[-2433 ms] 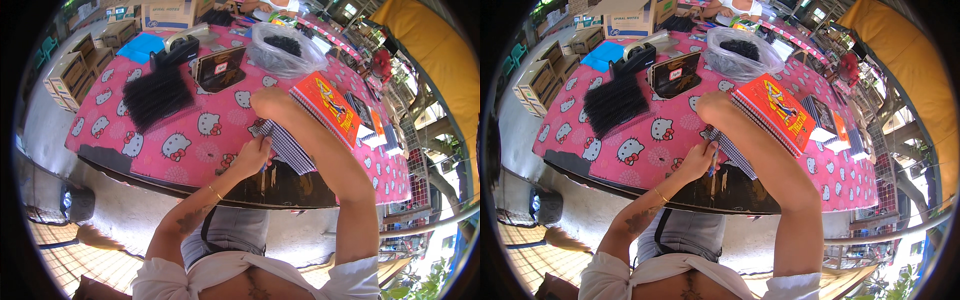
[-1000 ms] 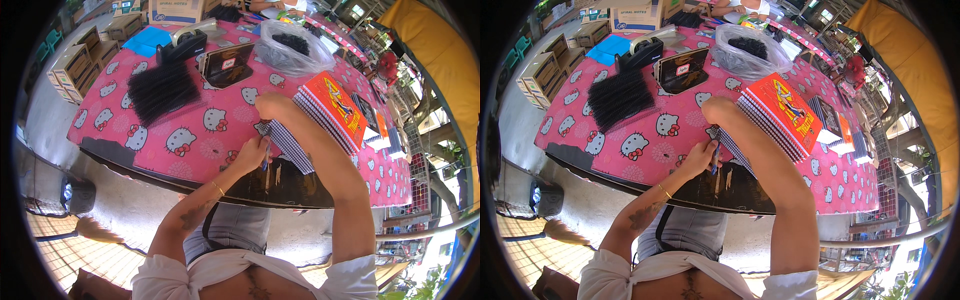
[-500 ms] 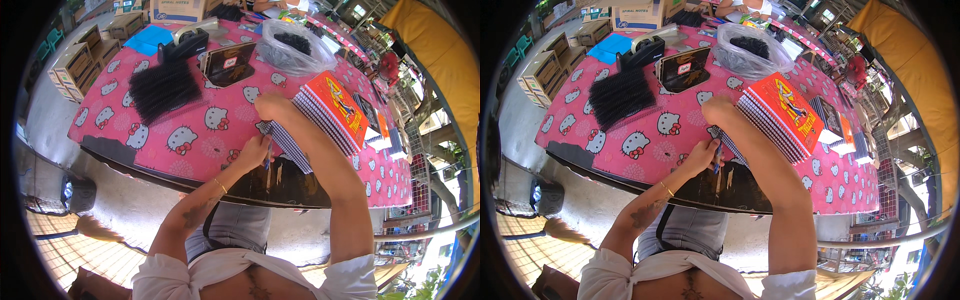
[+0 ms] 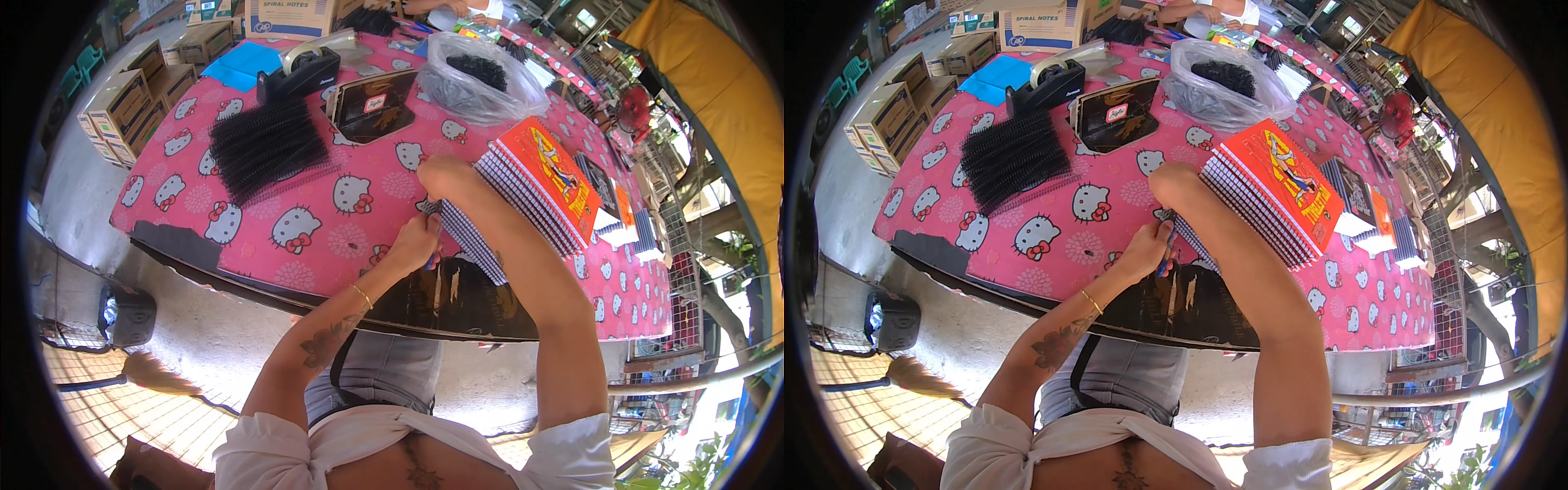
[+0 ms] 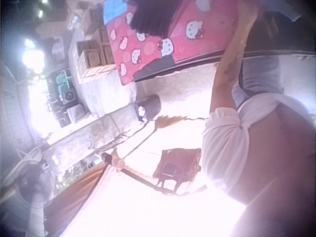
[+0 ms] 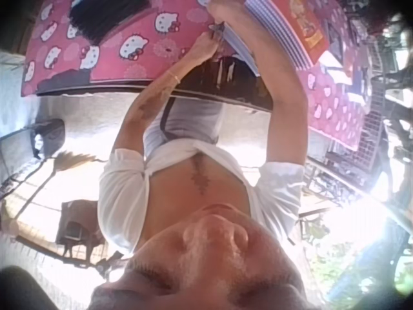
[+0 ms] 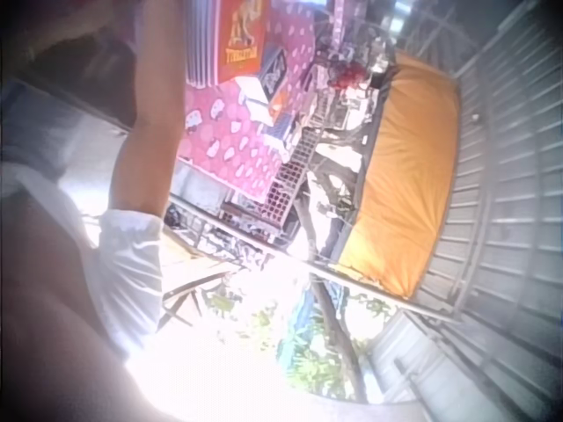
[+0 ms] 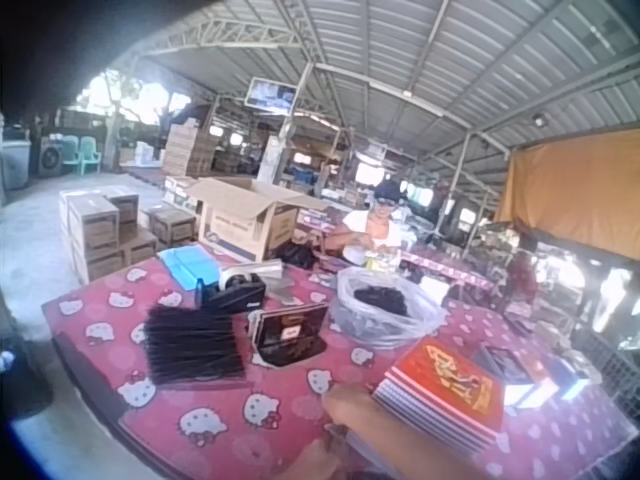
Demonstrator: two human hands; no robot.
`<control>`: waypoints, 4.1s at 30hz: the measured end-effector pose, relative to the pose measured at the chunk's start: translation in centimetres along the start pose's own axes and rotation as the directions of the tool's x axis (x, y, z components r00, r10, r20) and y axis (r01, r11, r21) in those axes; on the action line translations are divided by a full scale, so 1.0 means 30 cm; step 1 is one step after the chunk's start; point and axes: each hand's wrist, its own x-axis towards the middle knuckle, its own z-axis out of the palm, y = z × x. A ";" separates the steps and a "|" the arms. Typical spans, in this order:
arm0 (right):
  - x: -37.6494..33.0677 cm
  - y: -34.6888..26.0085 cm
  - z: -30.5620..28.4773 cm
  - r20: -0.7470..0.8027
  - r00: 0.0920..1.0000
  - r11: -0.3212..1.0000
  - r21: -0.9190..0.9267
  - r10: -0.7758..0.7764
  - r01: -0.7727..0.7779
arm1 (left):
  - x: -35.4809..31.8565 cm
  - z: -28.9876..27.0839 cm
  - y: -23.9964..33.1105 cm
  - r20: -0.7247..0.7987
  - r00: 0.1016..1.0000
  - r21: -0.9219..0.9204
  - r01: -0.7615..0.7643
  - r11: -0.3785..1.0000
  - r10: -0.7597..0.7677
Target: The person assembles notebooks by manually threading a spiral binding through a stack of covers and pages, then trims the binding with a blue tool.
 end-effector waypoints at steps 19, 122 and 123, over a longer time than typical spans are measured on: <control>0.009 -0.006 0.042 -0.041 0.998 0.999 0.011 0.037 -0.037 | -0.031 0.014 -0.036 0.044 0.998 -0.054 0.042 0.998 -0.039; -0.445 0.360 -0.078 -0.637 0.724 0.816 0.253 -0.264 0.520 | -0.143 -0.018 0.304 -0.077 0.882 -0.099 -0.470 0.877 0.465; -0.442 0.353 -0.075 -0.649 0.727 0.819 0.280 -0.224 0.502 | -0.138 -0.006 0.318 -0.052 0.923 -0.165 -0.385 0.908 0.382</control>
